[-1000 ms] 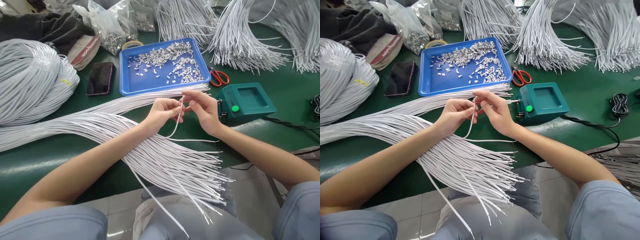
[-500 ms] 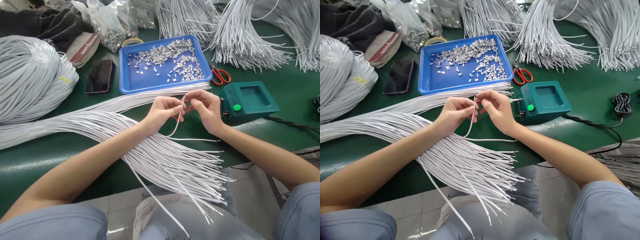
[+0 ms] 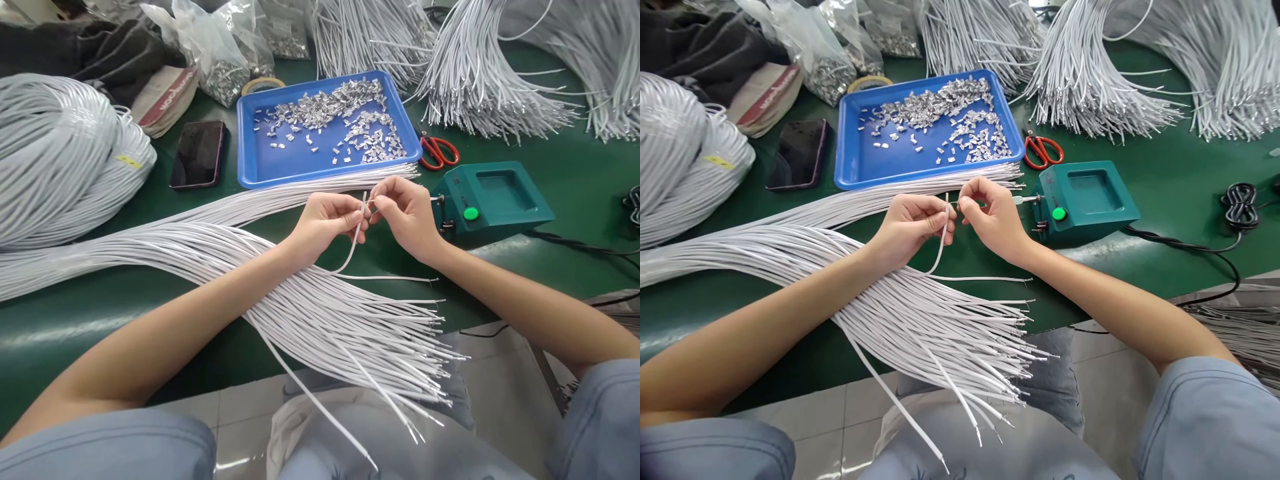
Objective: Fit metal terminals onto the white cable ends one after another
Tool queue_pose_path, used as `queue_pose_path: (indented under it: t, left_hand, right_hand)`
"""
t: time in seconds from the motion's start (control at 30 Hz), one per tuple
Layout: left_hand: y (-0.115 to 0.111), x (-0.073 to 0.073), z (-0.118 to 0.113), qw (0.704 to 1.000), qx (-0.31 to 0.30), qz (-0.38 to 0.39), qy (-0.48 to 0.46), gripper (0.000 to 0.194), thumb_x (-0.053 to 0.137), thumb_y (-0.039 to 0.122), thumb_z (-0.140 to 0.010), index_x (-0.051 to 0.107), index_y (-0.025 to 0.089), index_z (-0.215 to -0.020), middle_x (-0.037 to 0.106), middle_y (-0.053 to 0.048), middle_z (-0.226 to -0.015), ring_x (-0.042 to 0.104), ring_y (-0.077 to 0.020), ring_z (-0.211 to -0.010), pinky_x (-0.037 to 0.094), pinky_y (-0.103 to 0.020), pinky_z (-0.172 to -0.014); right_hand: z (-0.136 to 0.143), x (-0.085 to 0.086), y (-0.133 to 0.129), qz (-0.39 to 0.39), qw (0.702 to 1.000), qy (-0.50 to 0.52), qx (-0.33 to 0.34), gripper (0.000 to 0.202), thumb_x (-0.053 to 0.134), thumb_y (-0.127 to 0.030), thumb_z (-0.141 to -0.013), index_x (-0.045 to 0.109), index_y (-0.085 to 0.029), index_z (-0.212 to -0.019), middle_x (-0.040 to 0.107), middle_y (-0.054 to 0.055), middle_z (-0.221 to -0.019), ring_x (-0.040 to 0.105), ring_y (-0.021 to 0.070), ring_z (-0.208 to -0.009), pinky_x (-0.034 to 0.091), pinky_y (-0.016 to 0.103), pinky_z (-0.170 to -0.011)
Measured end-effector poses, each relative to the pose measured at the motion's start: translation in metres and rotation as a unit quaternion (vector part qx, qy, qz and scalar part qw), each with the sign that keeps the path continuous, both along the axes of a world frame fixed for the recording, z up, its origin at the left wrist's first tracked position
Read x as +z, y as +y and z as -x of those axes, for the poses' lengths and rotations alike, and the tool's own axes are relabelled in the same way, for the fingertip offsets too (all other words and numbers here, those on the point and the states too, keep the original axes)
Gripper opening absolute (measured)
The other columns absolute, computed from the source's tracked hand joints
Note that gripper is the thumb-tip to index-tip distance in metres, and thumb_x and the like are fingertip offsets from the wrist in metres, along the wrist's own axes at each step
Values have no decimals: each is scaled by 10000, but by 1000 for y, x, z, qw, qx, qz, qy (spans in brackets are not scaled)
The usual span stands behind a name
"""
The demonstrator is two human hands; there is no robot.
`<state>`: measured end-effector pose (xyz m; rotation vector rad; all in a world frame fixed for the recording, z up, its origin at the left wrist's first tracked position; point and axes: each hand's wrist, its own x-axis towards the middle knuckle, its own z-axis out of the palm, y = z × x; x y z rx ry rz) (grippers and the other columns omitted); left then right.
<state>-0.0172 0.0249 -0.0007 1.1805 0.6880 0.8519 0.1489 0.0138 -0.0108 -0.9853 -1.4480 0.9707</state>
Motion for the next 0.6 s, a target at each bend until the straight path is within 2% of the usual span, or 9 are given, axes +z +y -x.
queue_pose_path:
  t: [0.1, 0.2, 0.37, 0.6]
  left_hand:
    - [0, 0, 0, 1000, 1, 1, -3, 291, 855, 346, -663, 711, 102, -726, 656, -15, -637, 629, -101, -522, 530, -195, -515]
    - [0, 0, 0, 1000, -7, -7, -9, 305, 856, 360, -659, 710, 98, -715, 653, -13, -635, 627, -98, -522, 528, -192, -518]
    - [0, 1, 0, 1000, -14, -10, -8, 313, 851, 373, -667, 709, 99, -718, 658, -14, -644, 629, -99, -527, 519, -188, -512]
    - [0, -1, 0, 999, -2, -39, -2, 300, 841, 374, -684, 715, 110, -748, 676, -13, -660, 651, -102, -543, 536, -187, -538]
  right_hand:
    - [-1, 1, 0, 4, 1000, 22, 9, 130, 617, -327, -834, 596, -205, -795, 603, -8, -753, 615, 103, -690, 539, 205, -540]
    - [0, 3, -3, -7, 1000, 11, 19, 124, 636, -305, -828, 641, -199, -893, 636, -4, -814, 628, 96, -716, 535, 196, -560]
    - [0, 6, -5, -48, 998, -35, 31, 102, 598, -220, -842, 637, -172, -762, 622, 0, -754, 601, 90, -690, 483, 185, -535]
    - [0, 4, -4, -62, 995, -68, 25, 124, 550, -215, -882, 586, -181, -768, 590, 3, -763, 583, 90, -697, 456, 182, -529]
